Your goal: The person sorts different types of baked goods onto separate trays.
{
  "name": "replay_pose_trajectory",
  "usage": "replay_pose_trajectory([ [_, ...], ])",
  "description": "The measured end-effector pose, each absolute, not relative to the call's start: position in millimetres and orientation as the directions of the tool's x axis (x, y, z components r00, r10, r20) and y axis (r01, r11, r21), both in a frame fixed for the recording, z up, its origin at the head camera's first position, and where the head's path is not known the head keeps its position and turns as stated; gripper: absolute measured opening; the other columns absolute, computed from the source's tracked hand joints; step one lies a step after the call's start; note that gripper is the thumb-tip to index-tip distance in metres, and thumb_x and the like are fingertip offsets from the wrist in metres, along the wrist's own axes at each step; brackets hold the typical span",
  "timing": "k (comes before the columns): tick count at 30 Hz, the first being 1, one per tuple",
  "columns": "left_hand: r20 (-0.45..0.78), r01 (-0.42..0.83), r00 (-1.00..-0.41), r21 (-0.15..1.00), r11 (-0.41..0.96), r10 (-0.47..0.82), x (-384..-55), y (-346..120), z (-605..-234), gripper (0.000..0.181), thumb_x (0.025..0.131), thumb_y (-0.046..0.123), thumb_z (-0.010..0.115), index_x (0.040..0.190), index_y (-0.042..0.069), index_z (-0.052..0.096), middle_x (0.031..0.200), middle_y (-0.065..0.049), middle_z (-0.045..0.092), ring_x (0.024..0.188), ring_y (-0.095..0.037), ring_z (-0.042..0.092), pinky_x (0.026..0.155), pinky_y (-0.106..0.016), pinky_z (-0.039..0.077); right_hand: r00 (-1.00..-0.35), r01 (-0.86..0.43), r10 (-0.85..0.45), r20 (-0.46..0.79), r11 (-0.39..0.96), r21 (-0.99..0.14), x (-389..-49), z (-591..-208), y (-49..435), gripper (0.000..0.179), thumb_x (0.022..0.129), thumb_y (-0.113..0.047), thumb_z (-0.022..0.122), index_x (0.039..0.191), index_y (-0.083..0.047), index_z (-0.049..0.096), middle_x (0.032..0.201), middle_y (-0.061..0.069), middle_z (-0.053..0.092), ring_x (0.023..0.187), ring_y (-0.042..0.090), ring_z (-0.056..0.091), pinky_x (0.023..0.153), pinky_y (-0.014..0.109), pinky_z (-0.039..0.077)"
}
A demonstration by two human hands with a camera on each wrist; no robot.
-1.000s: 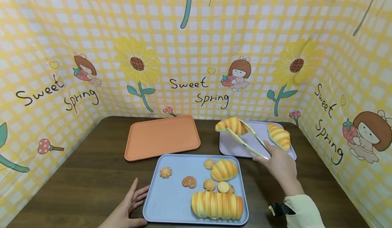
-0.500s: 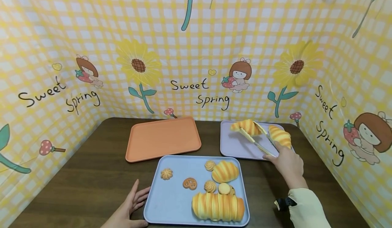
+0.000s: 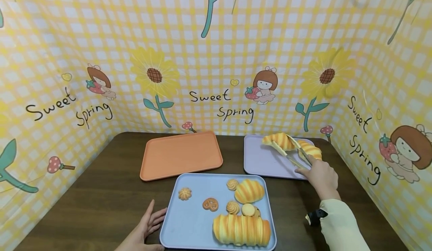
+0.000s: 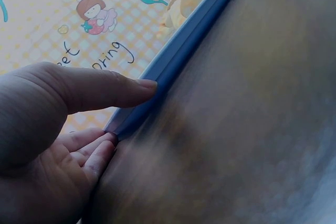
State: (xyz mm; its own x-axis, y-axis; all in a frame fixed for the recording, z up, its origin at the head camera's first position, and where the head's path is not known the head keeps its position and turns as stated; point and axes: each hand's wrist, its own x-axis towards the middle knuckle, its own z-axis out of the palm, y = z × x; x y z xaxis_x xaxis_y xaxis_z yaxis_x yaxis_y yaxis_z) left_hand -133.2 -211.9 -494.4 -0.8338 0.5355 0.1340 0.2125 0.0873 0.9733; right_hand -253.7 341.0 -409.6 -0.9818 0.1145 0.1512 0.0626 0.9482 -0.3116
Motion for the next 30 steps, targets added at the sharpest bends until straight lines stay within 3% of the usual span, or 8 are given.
replay_pose_trajectory([
  [15,0.111,0.192,-0.841,0.977,0.098,0.53,-133.1,-212.4,-492.4,0.122,0.088,0.006,0.075,0.142,-0.009,-0.033,0.145,-0.053,0.013,0.121,0.017,0.035,0.095,-0.017,0.039,-0.987,0.13,0.151,0.047,0.946,-0.298,-269.5,-413.4,342.3,0.096,0.079,-0.063,0.073,0.149,-0.006,0.041,0.118,0.048,0.049,0.089,0.059,0.057,0.054,0.049,0.045],
  [30,0.091,0.171,-0.843,0.98,0.104,0.53,-133.8,-212.7,-491.1,0.122,0.089,0.006,0.075,0.142,-0.009,-0.034,0.145,-0.052,0.012,0.121,0.017,0.036,0.095,-0.016,0.039,-0.987,0.127,0.151,0.048,0.936,-0.329,-269.8,-419.3,342.4,0.102,0.075,-0.06,0.078,0.149,-0.003,0.038,0.118,0.048,0.049,0.09,0.059,0.057,0.057,0.052,0.045],
])
